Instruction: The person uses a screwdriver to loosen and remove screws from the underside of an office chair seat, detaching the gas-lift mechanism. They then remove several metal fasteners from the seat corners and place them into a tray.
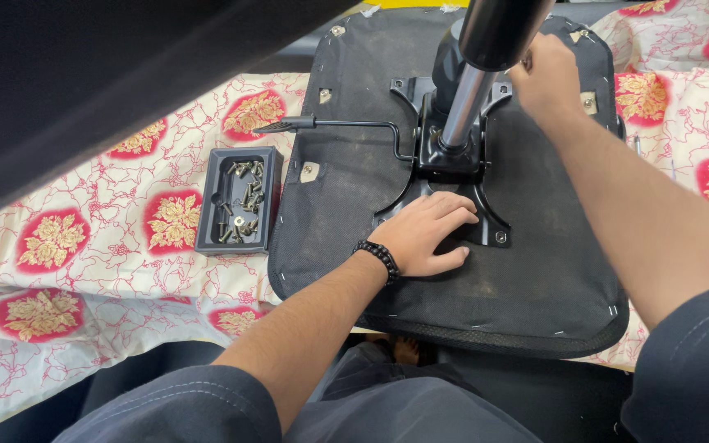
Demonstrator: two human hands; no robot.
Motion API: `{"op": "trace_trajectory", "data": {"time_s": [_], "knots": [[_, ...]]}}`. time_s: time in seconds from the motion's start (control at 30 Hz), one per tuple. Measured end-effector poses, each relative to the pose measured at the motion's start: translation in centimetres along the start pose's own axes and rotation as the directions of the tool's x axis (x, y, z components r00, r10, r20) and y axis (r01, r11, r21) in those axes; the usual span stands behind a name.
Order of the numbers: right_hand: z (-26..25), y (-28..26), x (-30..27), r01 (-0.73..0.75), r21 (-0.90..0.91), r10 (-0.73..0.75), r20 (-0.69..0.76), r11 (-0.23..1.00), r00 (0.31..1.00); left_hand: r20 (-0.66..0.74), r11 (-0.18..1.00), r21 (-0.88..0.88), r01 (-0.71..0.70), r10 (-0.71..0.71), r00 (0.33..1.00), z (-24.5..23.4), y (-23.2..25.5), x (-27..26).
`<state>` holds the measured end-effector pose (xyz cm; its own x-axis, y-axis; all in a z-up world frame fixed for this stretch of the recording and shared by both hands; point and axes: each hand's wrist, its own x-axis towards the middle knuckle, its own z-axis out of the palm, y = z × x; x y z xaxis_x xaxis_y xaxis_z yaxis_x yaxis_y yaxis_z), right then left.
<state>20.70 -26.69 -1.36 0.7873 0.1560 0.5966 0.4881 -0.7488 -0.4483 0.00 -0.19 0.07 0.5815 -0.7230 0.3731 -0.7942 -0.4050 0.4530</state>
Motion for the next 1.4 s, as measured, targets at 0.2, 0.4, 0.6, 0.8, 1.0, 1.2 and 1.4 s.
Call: {"op": "trace_trajectory", "data": {"time_s": [0.2, 0.4, 0.6, 0.8, 1.0, 1.2, 1.4], "knots": [[-2.7, -7.2, -9.6, -0.44, 0.713, 0.602, 0.032, 0.546, 0.798, -0.009, 0.999, -0.046, 0.007, -0.007, 1.0, -0.2, 0.1, -0.1], [-5.8, -16.0, -16.2, -0.518, 0.751, 0.675, 0.132, 0.41, 0.726, 0.006, 0.986, -0.107, 0.128, -0.128, 0.992, -0.7, 1.0, 0.1], [-7.6, -20.2, -17.0, -0.579, 0.687, 0.642, 0.211, 0.439, 0.737, 0.013, 0.806, -0.449, 0.385, -0.425, 0.905, 0.3, 3.3, 1.1], [-7.3, -21.7, -17.9, -0.612, 0.735, 0.523, 0.413, 0.293, 0.746, -0.018, 0.859, -0.337, 0.384, -0.414, 0.91, -1.2, 4.7, -2.5], [-5.9, -23.3, -18.3, -0.67, 0.657, 0.469, 0.498, 0.346, 0.73, -0.017, 0.836, -0.268, 0.478, -0.5, 0.866, -3.2, 5.4, -4.7], [-5.3, -23.4, -18.3, -0.673, 0.708, 0.435, 0.548, 0.213, 0.714, -0.085, 0.747, -0.401, 0.53, -0.606, 0.791, -4.2, 4.5, -5.8], [-4.9, -23.0, -18.8, -0.674, 0.704, 0.429, 0.55, 0.224, 0.717, -0.249, 0.767, -0.335, 0.547, -0.632, 0.734, -7.7, 2.7, -8.4]]}}
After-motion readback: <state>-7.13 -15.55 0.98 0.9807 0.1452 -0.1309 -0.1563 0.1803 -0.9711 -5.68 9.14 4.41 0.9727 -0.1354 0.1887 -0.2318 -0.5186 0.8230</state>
